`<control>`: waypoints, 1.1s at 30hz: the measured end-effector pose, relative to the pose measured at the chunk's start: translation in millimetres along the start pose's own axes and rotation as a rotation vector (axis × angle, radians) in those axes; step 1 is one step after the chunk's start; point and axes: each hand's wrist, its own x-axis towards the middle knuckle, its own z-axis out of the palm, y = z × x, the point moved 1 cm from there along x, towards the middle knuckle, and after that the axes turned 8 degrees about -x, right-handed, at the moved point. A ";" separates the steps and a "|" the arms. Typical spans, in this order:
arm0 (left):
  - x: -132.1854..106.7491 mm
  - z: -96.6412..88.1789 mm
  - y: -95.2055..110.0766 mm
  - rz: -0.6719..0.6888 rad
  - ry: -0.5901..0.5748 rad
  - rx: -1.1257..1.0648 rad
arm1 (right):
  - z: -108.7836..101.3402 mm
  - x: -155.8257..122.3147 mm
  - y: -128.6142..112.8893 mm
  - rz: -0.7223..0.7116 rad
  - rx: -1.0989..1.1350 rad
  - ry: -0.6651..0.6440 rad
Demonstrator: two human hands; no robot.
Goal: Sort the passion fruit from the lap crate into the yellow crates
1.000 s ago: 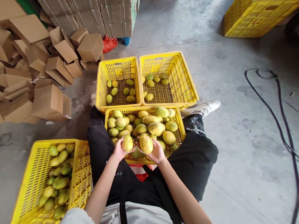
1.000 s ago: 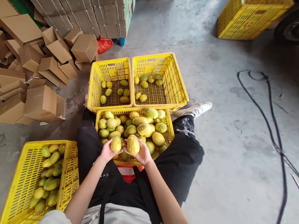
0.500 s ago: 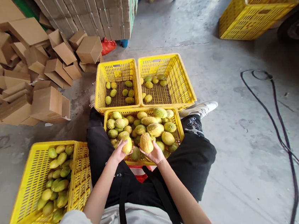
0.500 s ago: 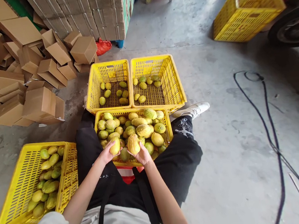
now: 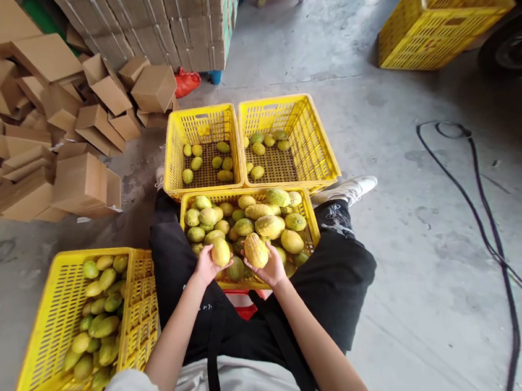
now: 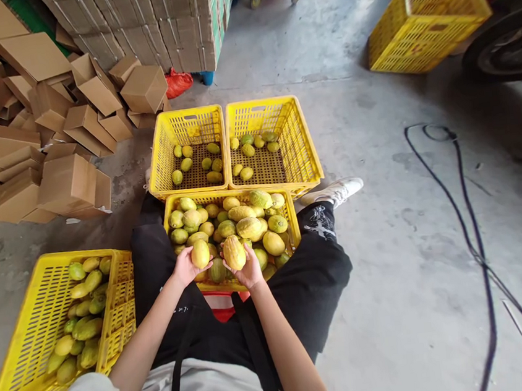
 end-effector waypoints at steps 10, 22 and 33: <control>-5.8 5.4 -4.1 0.054 0.013 0.142 | -2.3 -1.8 0.5 -0.024 0.007 -0.029; -4.4 5.0 -4.5 -0.028 0.049 0.091 | 0.2 -0.3 7.2 -0.081 -0.130 -0.009; -1.4 2.0 -0.9 -0.012 0.034 -0.018 | 9.2 -1.9 0.4 -0.027 -0.094 -0.060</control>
